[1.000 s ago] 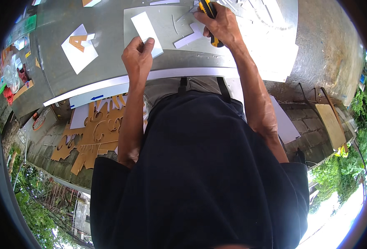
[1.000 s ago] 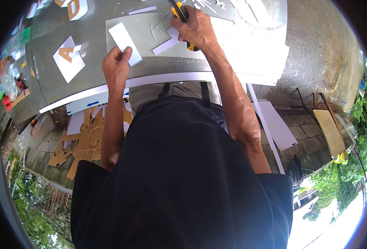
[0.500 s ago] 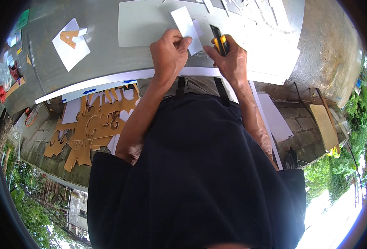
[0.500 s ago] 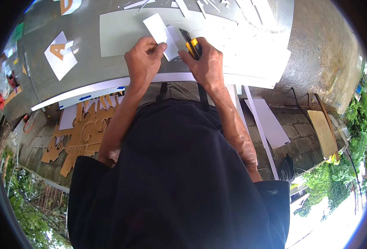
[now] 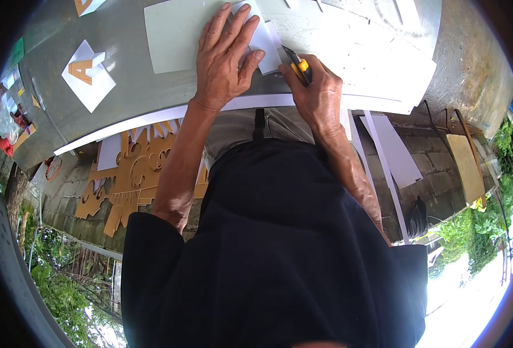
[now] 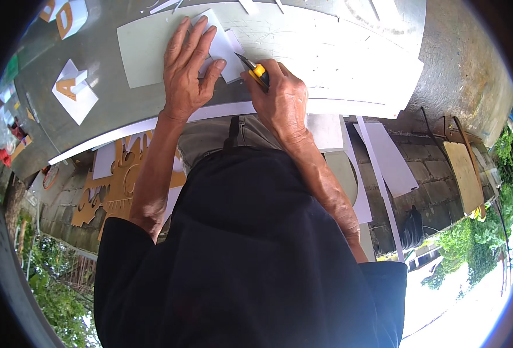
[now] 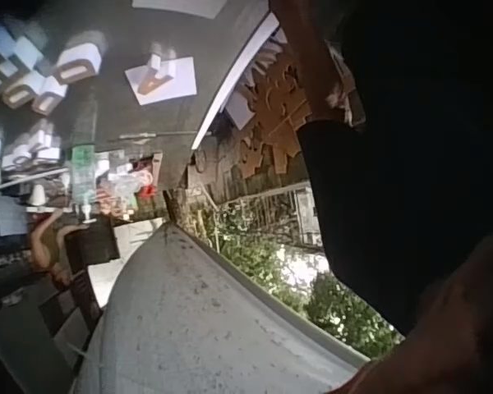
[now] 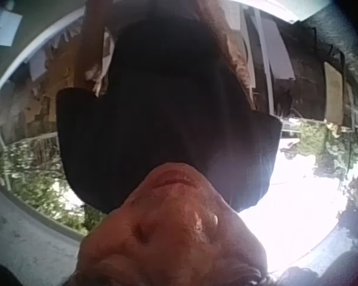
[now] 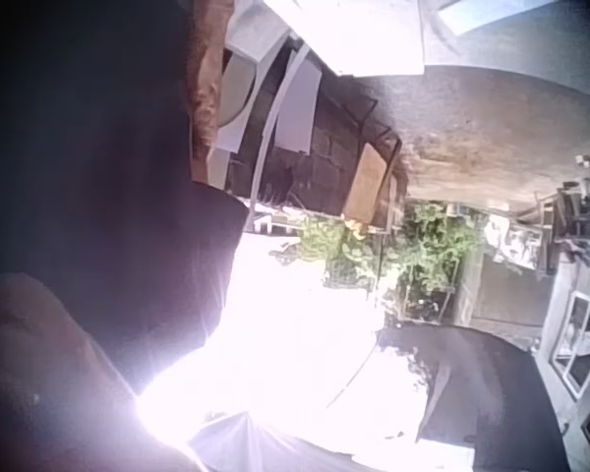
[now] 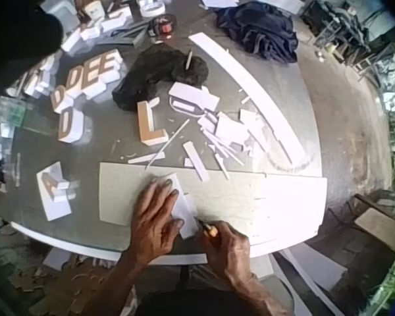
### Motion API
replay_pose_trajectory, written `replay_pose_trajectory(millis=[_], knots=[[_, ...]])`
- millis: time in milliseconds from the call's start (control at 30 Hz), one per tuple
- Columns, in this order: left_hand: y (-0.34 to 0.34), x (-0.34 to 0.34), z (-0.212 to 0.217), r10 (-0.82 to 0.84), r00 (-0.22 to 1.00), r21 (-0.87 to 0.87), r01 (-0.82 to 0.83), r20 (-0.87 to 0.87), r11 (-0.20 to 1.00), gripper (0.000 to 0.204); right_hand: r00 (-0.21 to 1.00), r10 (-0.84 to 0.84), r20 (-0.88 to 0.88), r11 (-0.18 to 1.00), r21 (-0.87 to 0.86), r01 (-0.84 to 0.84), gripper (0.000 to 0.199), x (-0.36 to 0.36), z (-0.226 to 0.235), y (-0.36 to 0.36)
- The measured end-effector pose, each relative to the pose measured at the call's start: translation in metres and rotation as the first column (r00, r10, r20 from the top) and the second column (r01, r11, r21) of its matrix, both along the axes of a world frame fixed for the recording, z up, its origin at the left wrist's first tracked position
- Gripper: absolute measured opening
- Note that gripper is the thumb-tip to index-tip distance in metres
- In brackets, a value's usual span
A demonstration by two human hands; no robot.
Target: Cutting and assembling 3D letters for a sign.
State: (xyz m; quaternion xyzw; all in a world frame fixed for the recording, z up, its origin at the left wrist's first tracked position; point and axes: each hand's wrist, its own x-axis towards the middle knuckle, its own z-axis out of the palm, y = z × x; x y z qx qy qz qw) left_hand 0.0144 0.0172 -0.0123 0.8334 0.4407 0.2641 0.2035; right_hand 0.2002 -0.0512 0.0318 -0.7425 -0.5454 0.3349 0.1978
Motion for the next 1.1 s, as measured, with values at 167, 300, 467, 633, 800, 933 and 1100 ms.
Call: replay_pose_trajectory(millis=[167, 300, 467, 633, 800, 933, 1100], knots=[[-0.003, -0.001, -0.002, -0.055, 0.994, -0.043, 0.051, -0.098, 0.998, 0.06, 0.936, -0.253, -0.245, 0.948, -0.257, 0.189, 0.028, -0.002, 0.002, 0.005], [-0.003, -0.001, -0.004, -0.053, 0.99, -0.047, 0.048, -0.13, 0.998, 0.062, 0.918, -0.29, -0.271, 0.939, -0.267, 0.218, 0.028, -0.003, -0.003, 0.006], [-0.004, 0.003, -0.006, -0.035, 0.98, -0.016, 0.032, -0.197, 0.999, 0.066, 0.898, -0.336, -0.285, 0.932, -0.236, 0.274, 0.028, -0.006, -0.006, 0.004], [-0.007, 0.004, -0.01, -0.001, 0.989, -0.042, -0.005, -0.148, 0.999, 0.066, 0.892, -0.367, -0.265, 0.922, -0.234, 0.309, 0.029, -0.007, -0.006, 0.005], [-0.005, 0.007, -0.008, 0.019, 0.982, -0.032, -0.025, -0.186, 0.999, 0.069, 0.852, -0.44, -0.284, 0.884, -0.306, 0.354, 0.03, -0.006, -0.006, 0.007], [-0.005, 0.007, -0.011, 0.017, 0.984, -0.019, -0.021, -0.18, 1.0, 0.068, 0.842, -0.445, -0.305, 0.884, -0.299, 0.359, 0.03, -0.005, -0.009, 0.006], [-0.005, 0.007, -0.01, 0.013, 0.985, -0.028, -0.018, -0.171, 0.999, 0.065, 0.835, -0.449, -0.316, 0.882, -0.308, 0.358, 0.029, -0.004, -0.008, 0.006]])
